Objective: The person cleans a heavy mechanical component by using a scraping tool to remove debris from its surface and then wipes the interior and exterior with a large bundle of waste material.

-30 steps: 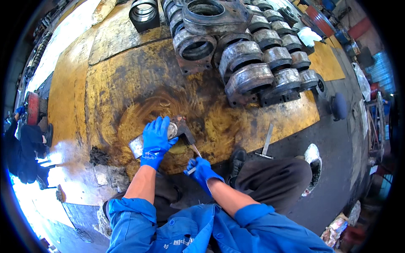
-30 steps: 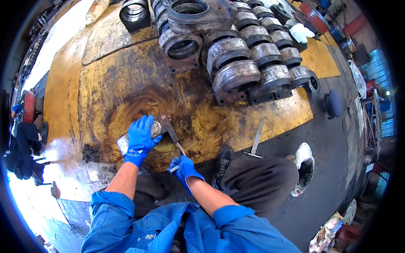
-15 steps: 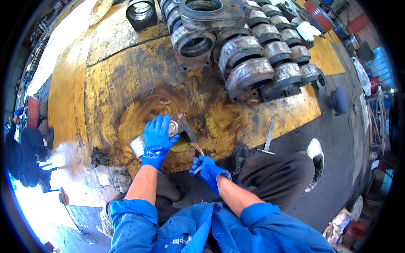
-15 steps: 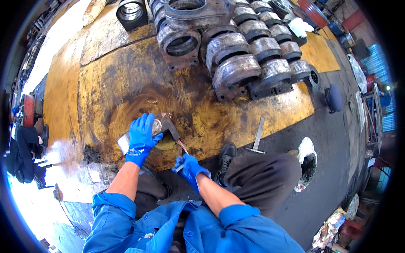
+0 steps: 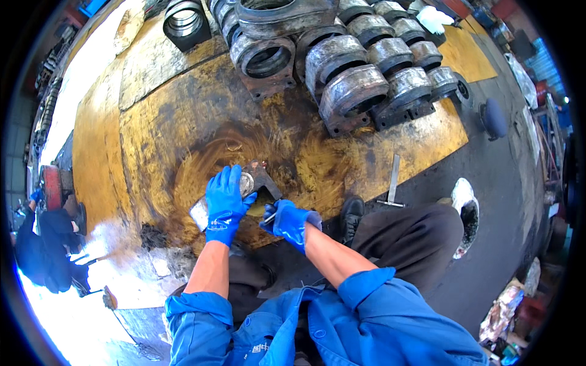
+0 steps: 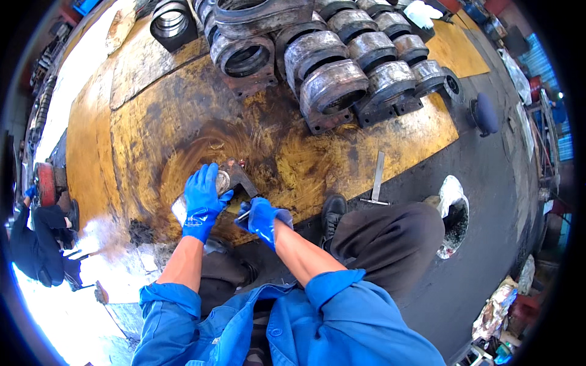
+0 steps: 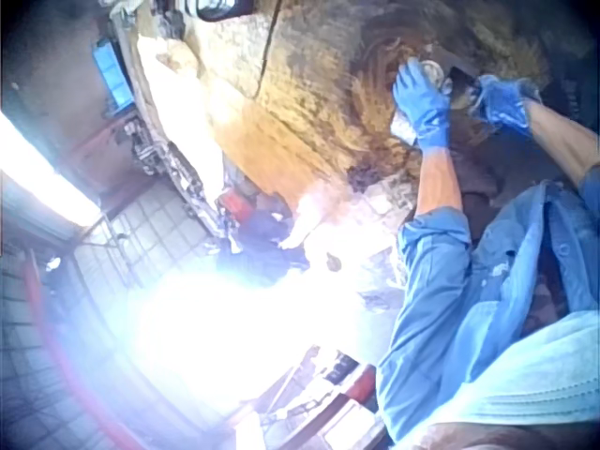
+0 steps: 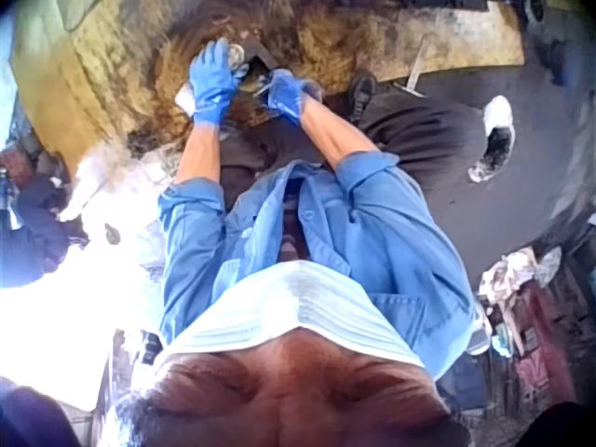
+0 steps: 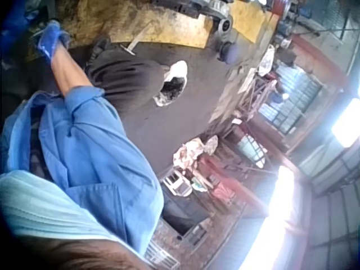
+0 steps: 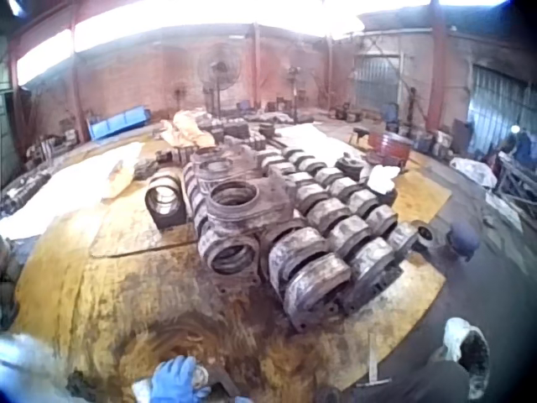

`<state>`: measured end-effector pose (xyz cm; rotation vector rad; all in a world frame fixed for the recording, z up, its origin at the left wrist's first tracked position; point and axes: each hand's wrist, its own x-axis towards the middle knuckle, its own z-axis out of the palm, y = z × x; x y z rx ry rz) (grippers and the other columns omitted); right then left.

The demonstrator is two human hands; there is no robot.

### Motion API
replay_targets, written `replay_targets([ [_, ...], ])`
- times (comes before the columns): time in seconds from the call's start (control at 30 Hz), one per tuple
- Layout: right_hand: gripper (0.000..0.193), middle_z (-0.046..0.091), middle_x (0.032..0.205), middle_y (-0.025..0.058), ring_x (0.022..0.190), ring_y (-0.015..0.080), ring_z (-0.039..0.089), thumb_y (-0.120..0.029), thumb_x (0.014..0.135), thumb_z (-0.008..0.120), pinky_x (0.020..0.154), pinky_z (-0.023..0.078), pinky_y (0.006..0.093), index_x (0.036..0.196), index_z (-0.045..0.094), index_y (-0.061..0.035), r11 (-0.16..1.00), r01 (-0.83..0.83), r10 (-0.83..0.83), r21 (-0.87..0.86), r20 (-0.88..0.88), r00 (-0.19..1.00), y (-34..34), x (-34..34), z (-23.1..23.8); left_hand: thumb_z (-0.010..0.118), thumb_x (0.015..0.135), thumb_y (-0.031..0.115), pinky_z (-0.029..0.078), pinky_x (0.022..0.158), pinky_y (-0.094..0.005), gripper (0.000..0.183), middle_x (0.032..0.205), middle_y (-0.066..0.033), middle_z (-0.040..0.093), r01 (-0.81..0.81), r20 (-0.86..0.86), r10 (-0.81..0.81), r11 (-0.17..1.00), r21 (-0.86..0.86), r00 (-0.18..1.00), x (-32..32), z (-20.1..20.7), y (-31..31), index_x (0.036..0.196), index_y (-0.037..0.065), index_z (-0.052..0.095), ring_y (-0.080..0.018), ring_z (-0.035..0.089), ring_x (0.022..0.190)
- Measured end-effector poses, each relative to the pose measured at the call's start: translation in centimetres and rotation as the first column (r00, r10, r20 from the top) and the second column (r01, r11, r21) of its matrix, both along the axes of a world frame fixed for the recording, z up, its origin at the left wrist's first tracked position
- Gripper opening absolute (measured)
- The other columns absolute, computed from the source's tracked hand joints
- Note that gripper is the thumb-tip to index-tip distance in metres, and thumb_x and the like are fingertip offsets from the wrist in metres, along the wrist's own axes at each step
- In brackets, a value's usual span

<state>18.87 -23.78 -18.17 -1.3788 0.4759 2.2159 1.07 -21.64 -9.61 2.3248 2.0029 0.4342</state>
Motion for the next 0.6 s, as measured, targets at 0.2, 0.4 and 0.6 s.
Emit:
replay_targets([
  [0.2, 0.024, 0.053, 0.070, 0.0051, 0.058, 0.0275, 0.048, -0.028, 0.104, 0.041, 0.066, 0.046, 0.0580, 0.092, 0.055, -0.0125, 0.975, -0.140, 0.143, -0.173, 0.006, 0.990, -4.9, 4.9, 0.0, 0.086, 0.071, 0.041, 0.041, 0.110, -0.0528, 0.092, 0.138, -0.0264, 0.059, -0.004, -0.024, 0.004, 1.000, -0.013, 1.000, -0.4, -0.1, -0.4, 0.146, 0.005, 0.048, -0.0423, 0.057, 0.126],
  [0.4, 0.026, 0.058, 0.074, 0.0045, 0.061, 0.0290, 0.053, -0.030, 0.105, 0.040, 0.066, 0.049, 0.0553, 0.093, 0.055, -0.0125, 0.995, -0.003, 0.004, -0.099, 0.010, 1.000, 0.7, -0.3, 1.3, 0.087, 0.071, 0.042, 0.041, 0.109, -0.0542, 0.091, 0.140, -0.0268, 0.057, -0.002, -0.011, 0.001, 1.000, -0.030, 1.000, -0.1, -0.3, -0.3, 0.145, 0.005, 0.049, -0.0420, 0.057, 0.125],
  [0.6, 0.021, 0.053, 0.070, 0.0065, 0.062, 0.0271, 0.054, -0.022, 0.104, 0.037, 0.059, 0.048, 0.0533, 0.094, 0.052, -0.0123, 0.986, -0.012, 0.012, -0.169, 0.003, 1.000, -5.7, 5.0, -3.2, 0.087, 0.071, 0.042, 0.042, 0.108, -0.0540, 0.091, 0.139, -0.0263, 0.058, 0.040, -0.012, -0.040, 0.999, 0.009, 0.999, 0.7, -0.5, 0.8, 0.144, 0.004, 0.048, -0.0419, 0.057, 0.124],
])
